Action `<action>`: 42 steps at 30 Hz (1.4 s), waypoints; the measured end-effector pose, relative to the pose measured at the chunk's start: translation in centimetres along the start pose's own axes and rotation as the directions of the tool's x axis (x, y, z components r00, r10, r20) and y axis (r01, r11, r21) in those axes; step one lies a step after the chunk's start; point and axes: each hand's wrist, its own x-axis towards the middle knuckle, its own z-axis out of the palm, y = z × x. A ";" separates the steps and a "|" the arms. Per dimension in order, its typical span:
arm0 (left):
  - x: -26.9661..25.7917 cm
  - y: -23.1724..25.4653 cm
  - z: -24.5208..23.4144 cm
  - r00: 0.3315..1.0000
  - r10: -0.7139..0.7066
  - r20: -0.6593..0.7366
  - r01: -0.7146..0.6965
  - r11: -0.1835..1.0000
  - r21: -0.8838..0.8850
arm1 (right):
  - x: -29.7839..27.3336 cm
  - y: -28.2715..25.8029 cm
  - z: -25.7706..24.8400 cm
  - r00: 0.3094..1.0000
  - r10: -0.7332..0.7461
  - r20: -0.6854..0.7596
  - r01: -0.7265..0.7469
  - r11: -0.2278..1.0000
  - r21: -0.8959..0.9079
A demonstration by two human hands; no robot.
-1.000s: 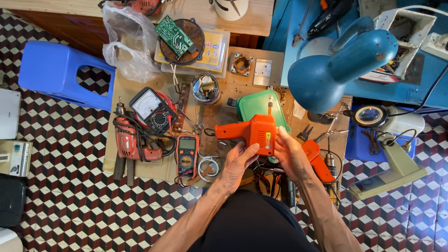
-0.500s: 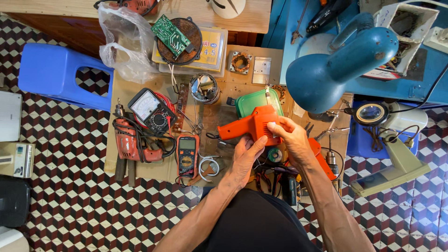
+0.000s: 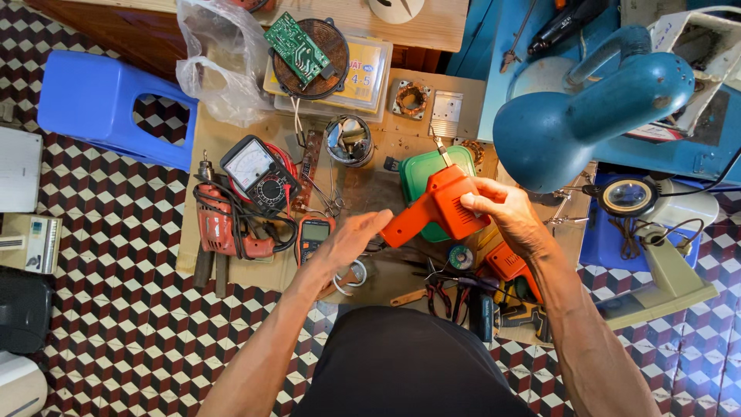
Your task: The person disassembles an orange glue gun, removes the internal components, and uses a multimeter to test the electrical connections. They then reassemble the glue gun and place it on the workbench.
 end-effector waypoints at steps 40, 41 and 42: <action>-1.6 -2.2 3.3 0.988 -0.144 0.056 0.147 0.761 -0.632 | -0.6 1.6 8.5 0.994 0.068 0.088 -0.071 0.997 0.030; -1.9 -2.4 3.4 0.989 -0.145 0.036 0.134 0.754 -0.643 | -0.6 2.0 9.3 0.996 0.059 0.067 -0.061 0.998 0.033; -2.2 -2.7 3.4 0.989 -0.146 0.016 0.120 0.747 -0.653 | -0.8 2.4 9.7 0.998 0.050 0.046 -0.051 0.998 0.036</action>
